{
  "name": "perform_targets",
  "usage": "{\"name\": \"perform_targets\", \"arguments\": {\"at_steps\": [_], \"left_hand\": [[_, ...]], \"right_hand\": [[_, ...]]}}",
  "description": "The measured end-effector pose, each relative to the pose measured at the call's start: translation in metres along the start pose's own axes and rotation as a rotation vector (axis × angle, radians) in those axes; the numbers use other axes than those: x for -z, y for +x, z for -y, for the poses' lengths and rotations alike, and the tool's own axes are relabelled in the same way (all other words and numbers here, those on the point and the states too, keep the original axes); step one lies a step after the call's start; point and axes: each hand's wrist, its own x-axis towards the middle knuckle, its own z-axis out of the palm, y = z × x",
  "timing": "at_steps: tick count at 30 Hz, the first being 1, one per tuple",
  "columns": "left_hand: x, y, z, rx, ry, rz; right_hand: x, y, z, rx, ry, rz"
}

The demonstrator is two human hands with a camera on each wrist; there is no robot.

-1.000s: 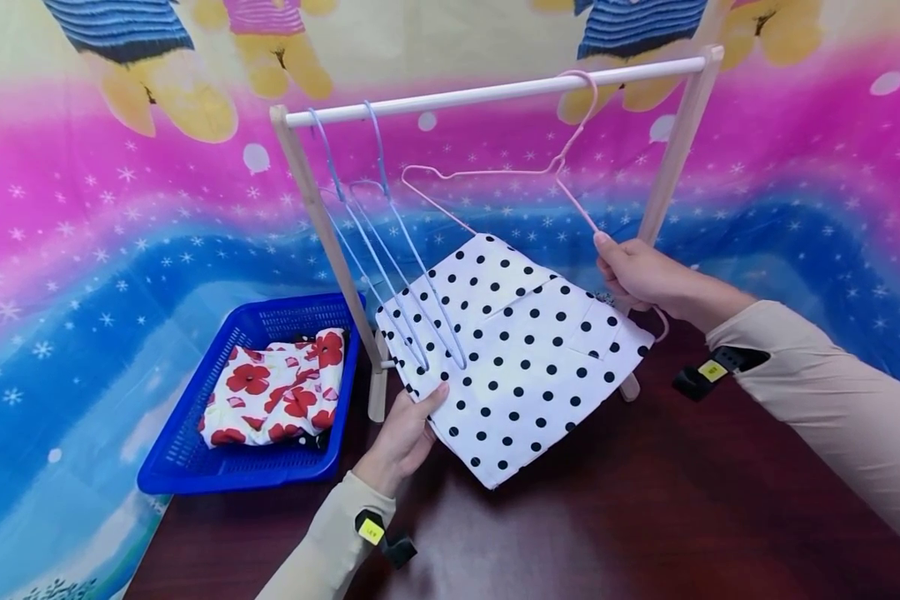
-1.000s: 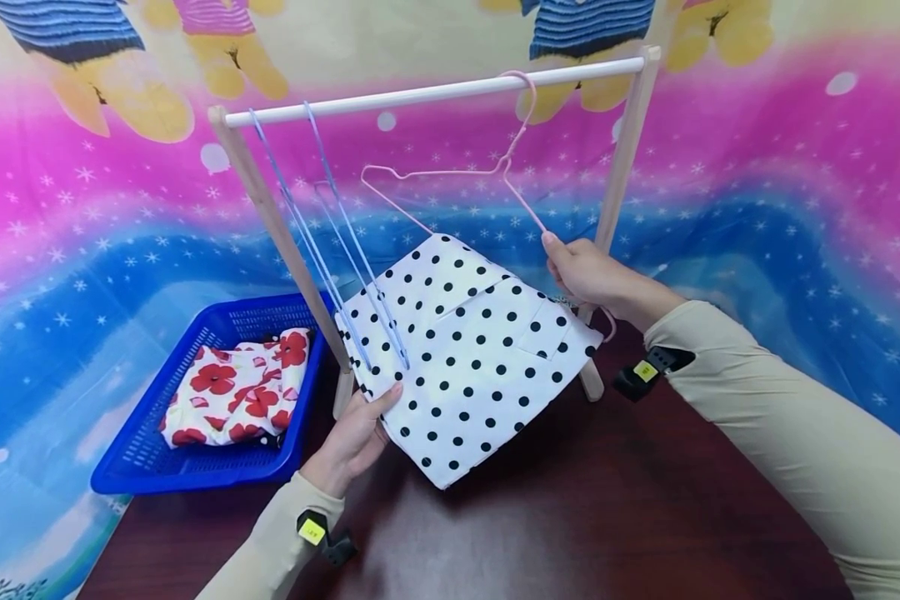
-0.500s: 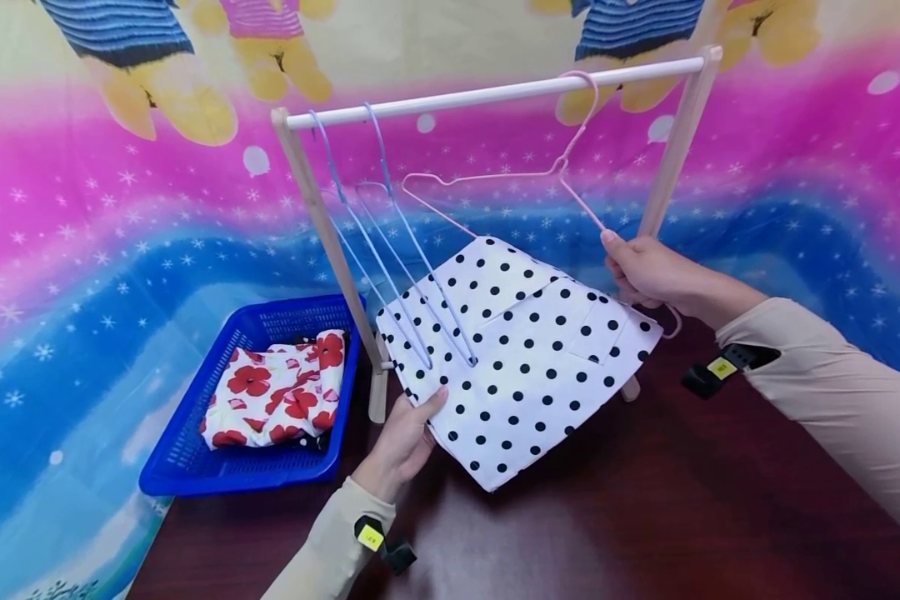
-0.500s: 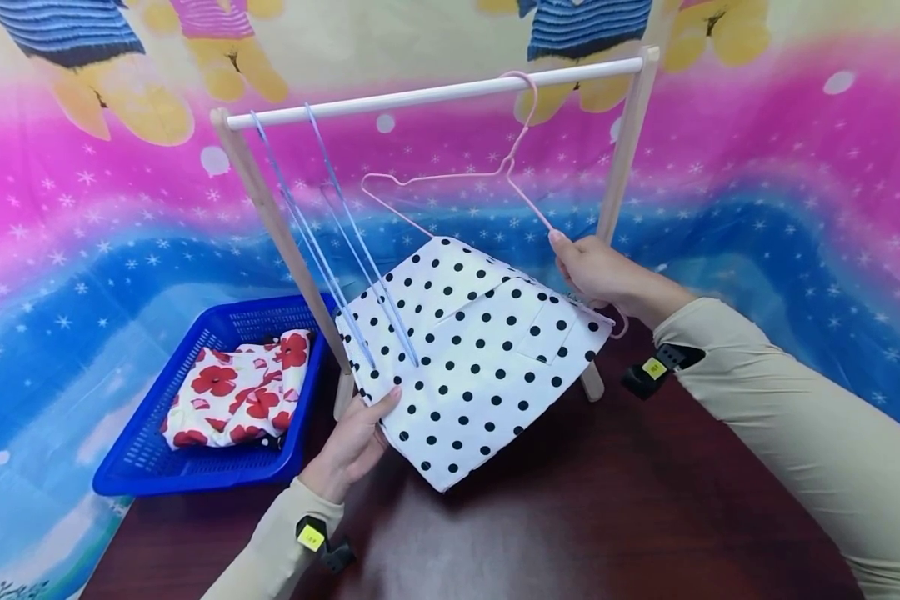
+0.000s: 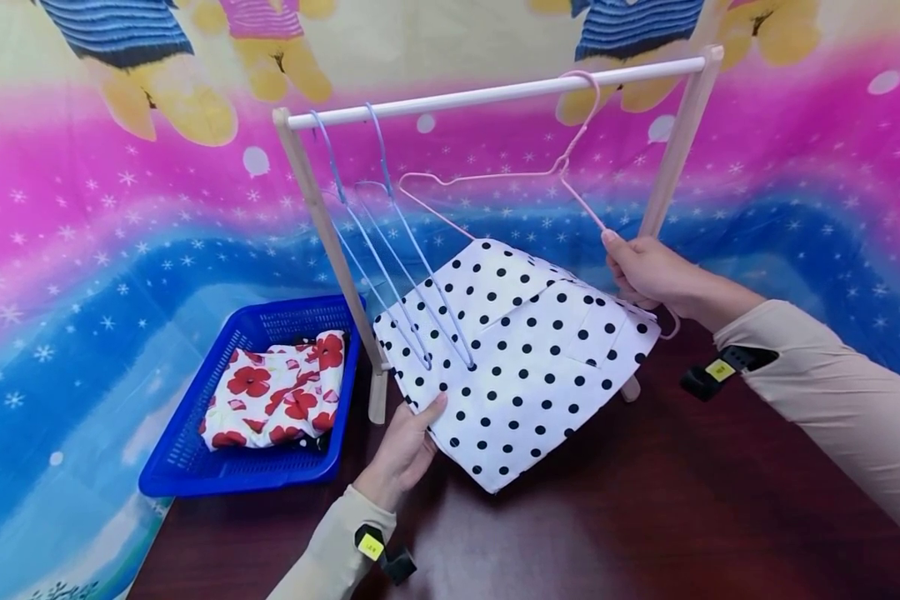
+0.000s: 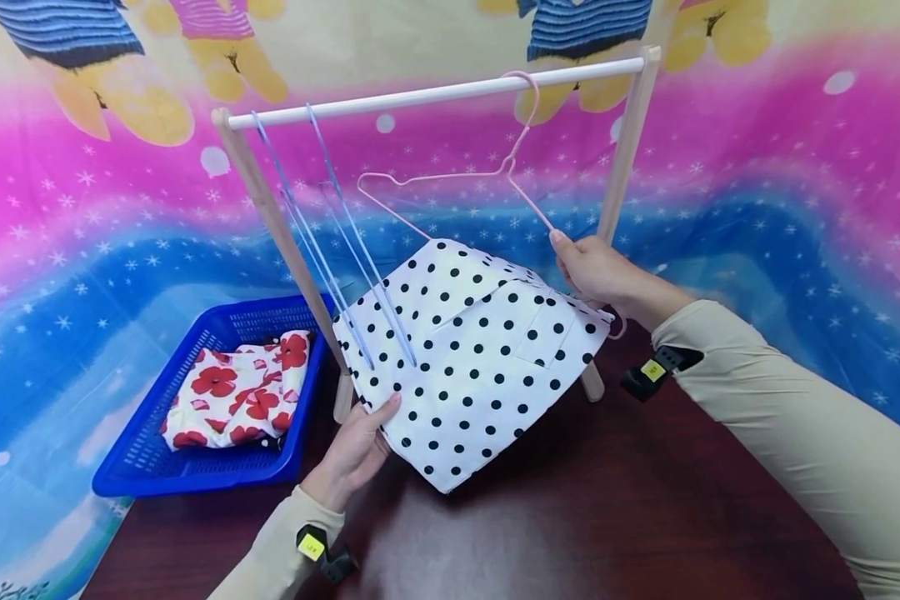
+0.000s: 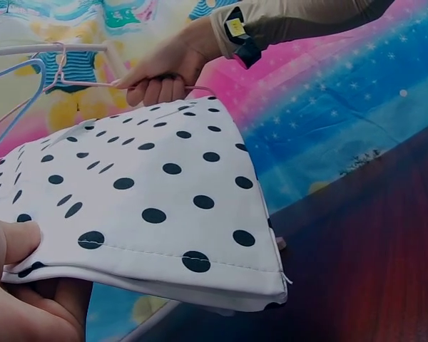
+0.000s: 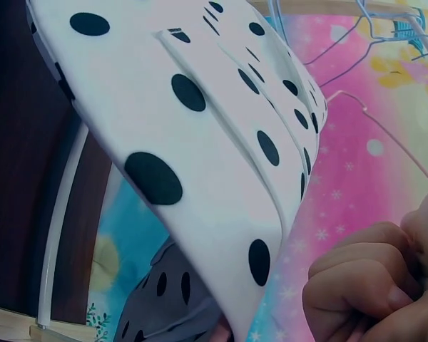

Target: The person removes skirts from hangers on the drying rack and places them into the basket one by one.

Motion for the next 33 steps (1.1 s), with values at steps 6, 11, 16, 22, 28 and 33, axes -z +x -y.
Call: {"name": "perform_targets", "arguments": {"at_steps": [6,11,16,22,28,33], "left_hand": [[-0.001,-0.001,0.007,0.007,-0.005,-0.022],[-0.001,-0.004,0.011,0.017,-0.018,-0.017],[-0.001,-0.007,0.013,0.022,-0.019,-0.017],[-0.001,-0.009,0.013,0.020,-0.024,-0.024],[0.002,-0.011,0.012,0.007,-0.003,-0.027],[0.006,-0.014,0.008,0.001,0.002,-0.006]], "right_hand": [[-0.001,-0.002,0.002,0.006,-0.001,-0.008],[-0.001,-0.004,0.004,0.002,-0.005,-0.022],[-0.001,-0.004,0.003,0.003,-0.001,-0.029],[-0.001,-0.004,0.003,0.007,-0.003,-0.027],[-0.001,-0.005,0.004,0.007,-0.019,-0.030],[0.000,-0.007,0.004,0.005,-0.049,-0.037]]}}
